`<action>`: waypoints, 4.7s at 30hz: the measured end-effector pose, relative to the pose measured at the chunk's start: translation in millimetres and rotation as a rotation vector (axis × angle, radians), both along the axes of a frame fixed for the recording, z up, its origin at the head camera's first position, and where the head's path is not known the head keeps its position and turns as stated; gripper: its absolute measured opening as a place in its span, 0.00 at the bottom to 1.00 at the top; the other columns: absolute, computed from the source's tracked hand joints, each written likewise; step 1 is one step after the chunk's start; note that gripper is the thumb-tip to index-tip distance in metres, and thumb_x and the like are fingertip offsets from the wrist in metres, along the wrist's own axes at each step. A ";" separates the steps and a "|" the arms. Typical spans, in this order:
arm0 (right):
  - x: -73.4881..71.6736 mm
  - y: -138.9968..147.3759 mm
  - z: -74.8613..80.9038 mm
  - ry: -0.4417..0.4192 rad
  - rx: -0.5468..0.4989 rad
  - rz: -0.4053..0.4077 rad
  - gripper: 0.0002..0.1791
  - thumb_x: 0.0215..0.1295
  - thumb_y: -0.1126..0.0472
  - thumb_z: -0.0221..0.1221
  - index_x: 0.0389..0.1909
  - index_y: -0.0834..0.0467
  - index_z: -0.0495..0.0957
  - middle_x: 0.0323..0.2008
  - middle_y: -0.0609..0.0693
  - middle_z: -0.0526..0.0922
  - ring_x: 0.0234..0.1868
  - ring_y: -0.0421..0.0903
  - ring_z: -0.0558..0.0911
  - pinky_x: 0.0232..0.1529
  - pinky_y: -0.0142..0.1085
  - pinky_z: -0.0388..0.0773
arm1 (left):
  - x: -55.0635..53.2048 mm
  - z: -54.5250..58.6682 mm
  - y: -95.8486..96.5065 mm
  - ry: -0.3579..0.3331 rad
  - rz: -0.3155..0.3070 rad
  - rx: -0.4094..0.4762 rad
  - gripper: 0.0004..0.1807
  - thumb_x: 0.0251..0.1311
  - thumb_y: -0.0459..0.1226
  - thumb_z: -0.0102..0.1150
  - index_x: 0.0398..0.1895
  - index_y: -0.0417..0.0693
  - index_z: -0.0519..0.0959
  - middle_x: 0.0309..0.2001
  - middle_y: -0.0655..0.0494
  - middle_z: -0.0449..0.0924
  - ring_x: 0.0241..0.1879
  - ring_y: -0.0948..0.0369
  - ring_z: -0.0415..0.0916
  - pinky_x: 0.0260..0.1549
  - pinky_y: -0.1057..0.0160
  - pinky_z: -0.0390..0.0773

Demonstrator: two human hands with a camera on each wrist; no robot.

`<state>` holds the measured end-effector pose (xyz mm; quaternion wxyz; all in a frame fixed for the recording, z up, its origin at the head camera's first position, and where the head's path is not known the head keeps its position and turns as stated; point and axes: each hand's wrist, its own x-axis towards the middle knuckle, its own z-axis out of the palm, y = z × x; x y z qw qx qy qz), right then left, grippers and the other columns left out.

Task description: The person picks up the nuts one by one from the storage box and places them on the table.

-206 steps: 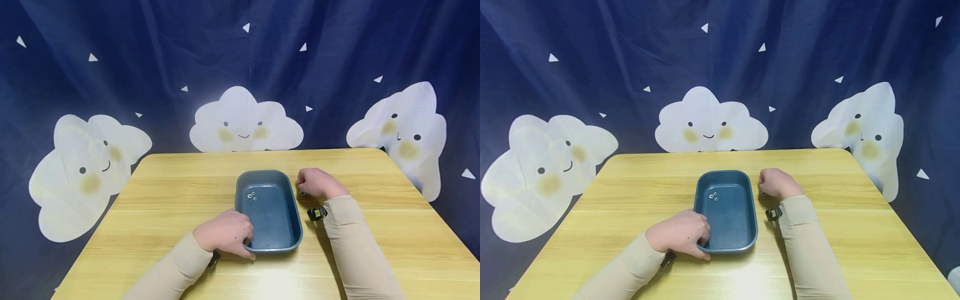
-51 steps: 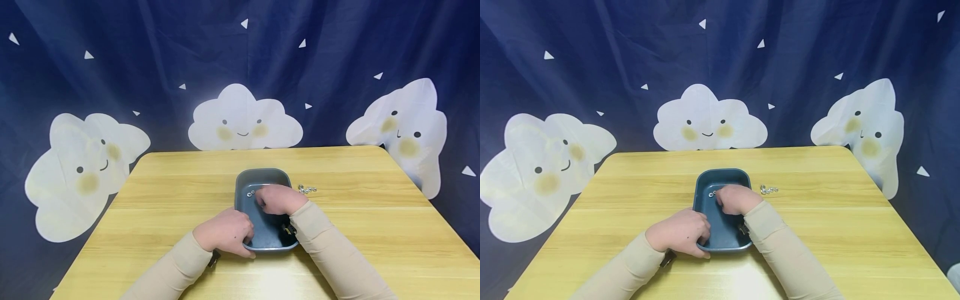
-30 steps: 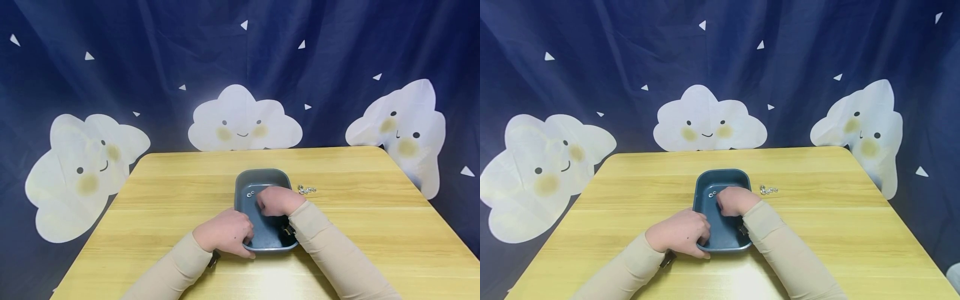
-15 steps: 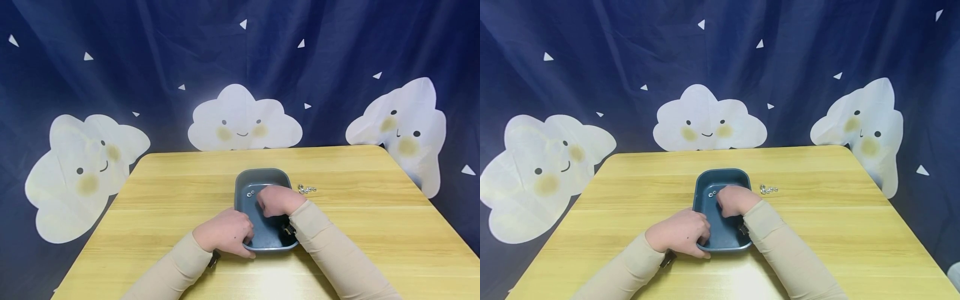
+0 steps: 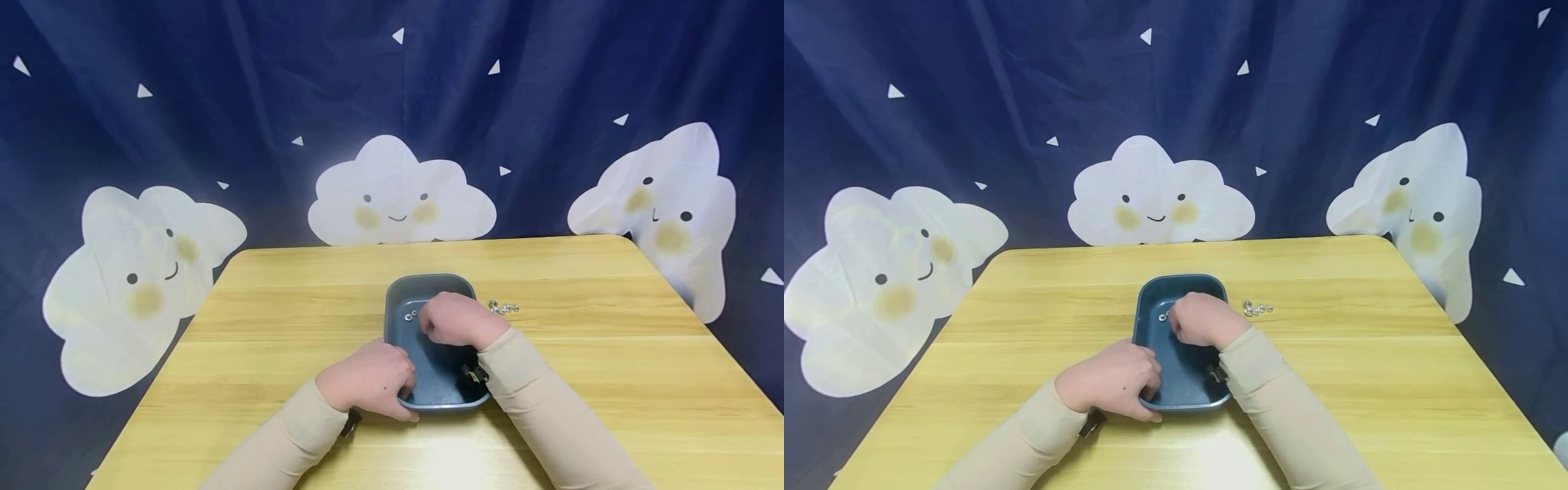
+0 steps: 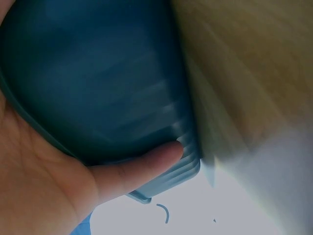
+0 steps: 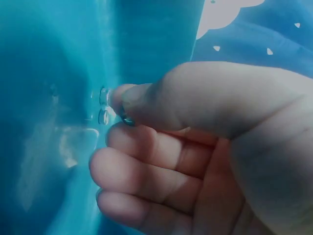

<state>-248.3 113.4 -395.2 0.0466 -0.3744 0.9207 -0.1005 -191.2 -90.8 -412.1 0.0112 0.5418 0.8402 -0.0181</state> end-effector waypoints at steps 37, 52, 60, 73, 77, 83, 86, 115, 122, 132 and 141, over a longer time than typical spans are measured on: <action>-15.0 86.7 37.0 0.034 -0.209 -0.327 0.06 0.56 0.65 0.59 0.25 0.51 0.76 0.21 0.42 0.75 0.25 0.43 0.74 0.33 0.41 0.72 | 1.2 -0.4 -0.5 0.001 0.021 0.001 0.28 0.48 0.64 0.69 0.08 0.64 0.66 0.17 0.76 0.63 0.22 0.71 0.64 0.21 0.69 0.63; -30.7 117.0 6.9 -0.083 -0.146 -0.370 0.07 0.55 0.67 0.56 0.23 0.52 0.75 0.20 0.44 0.73 0.26 0.44 0.72 0.32 0.40 0.68 | 1.3 -0.2 0.5 0.006 0.018 -0.004 0.28 0.48 0.64 0.69 0.08 0.64 0.66 0.17 0.76 0.63 0.21 0.71 0.63 0.21 0.69 0.62; -36.0 125.2 -6.9 -0.146 -0.110 -0.394 0.07 0.57 0.67 0.56 0.23 0.53 0.74 0.21 0.45 0.73 0.27 0.45 0.73 0.34 0.40 0.67 | 1.5 0.6 0.6 0.002 0.022 -0.009 0.28 0.48 0.64 0.68 0.08 0.64 0.66 0.17 0.76 0.62 0.21 0.71 0.62 0.21 0.69 0.62; -42.5 132.6 -26.4 -0.156 -0.113 -0.440 0.08 0.57 0.66 0.55 0.21 0.53 0.74 0.20 0.45 0.72 0.24 0.45 0.71 0.31 0.39 0.65 | 1.4 -1.1 0.5 0.005 0.027 -0.007 0.27 0.48 0.64 0.69 0.09 0.64 0.67 0.17 0.76 0.62 0.22 0.71 0.63 0.21 0.69 0.63; -41.1 133.1 -25.0 -0.175 -0.116 -0.433 0.08 0.58 0.66 0.55 0.22 0.53 0.75 0.20 0.45 0.72 0.25 0.45 0.71 0.31 0.39 0.65 | 1.0 -1.7 0.4 0.006 0.025 -0.008 0.27 0.48 0.64 0.69 0.09 0.64 0.66 0.17 0.76 0.62 0.22 0.71 0.63 0.21 0.69 0.63; -38.7 134.1 -20.6 -0.213 -0.109 -0.424 0.08 0.62 0.66 0.55 0.23 0.53 0.76 0.21 0.46 0.73 0.25 0.45 0.71 0.32 0.40 0.65 | 1.0 -1.8 0.2 0.008 0.023 -0.009 0.27 0.48 0.64 0.68 0.09 0.64 0.67 0.17 0.76 0.62 0.22 0.71 0.63 0.21 0.69 0.63; -38.4 134.5 -19.9 -0.212 -0.112 -0.418 0.08 0.61 0.66 0.56 0.24 0.53 0.77 0.23 0.45 0.74 0.27 0.45 0.72 0.34 0.40 0.66 | 1.1 -2.1 0.1 0.013 0.023 -0.009 0.27 0.48 0.65 0.68 0.09 0.64 0.67 0.17 0.76 0.62 0.22 0.71 0.63 0.21 0.69 0.63; -25.6 117.6 16.3 -0.147 -0.126 -0.372 0.05 0.63 0.65 0.56 0.31 0.53 0.78 0.28 0.45 0.78 0.30 0.46 0.75 0.36 0.43 0.70 | -0.2 -2.7 1.6 -0.007 0.025 -0.011 0.27 0.49 0.64 0.68 0.09 0.64 0.67 0.18 0.76 0.63 0.22 0.71 0.63 0.21 0.69 0.63; -16.2 99.9 31.1 -0.075 -0.143 -0.313 0.06 0.63 0.64 0.56 0.31 0.52 0.79 0.26 0.43 0.77 0.29 0.44 0.74 0.37 0.42 0.71 | 0.2 -4.2 1.3 0.003 0.026 -0.013 0.27 0.49 0.65 0.67 0.09 0.64 0.67 0.18 0.76 0.64 0.23 0.71 0.64 0.22 0.69 0.63; -9.5 65.1 42.8 -0.033 -0.160 -0.262 0.06 0.66 0.62 0.57 0.32 0.50 0.81 0.29 0.42 0.79 0.30 0.44 0.75 0.36 0.41 0.72 | 0.1 -5.2 -6.2 0.010 0.030 -0.008 0.27 0.48 0.65 0.68 0.09 0.64 0.67 0.18 0.75 0.63 0.23 0.69 0.65 0.23 0.68 0.64; 2.3 42.2 47.4 0.017 -0.147 -0.186 0.04 0.66 0.59 0.60 0.38 0.50 0.83 0.37 0.43 0.79 0.37 0.44 0.77 0.44 0.43 0.75 | -1.8 -4.8 -1.9 0.022 0.011 -0.008 0.27 0.48 0.65 0.67 0.09 0.64 0.67 0.17 0.75 0.63 0.23 0.69 0.65 0.22 0.68 0.64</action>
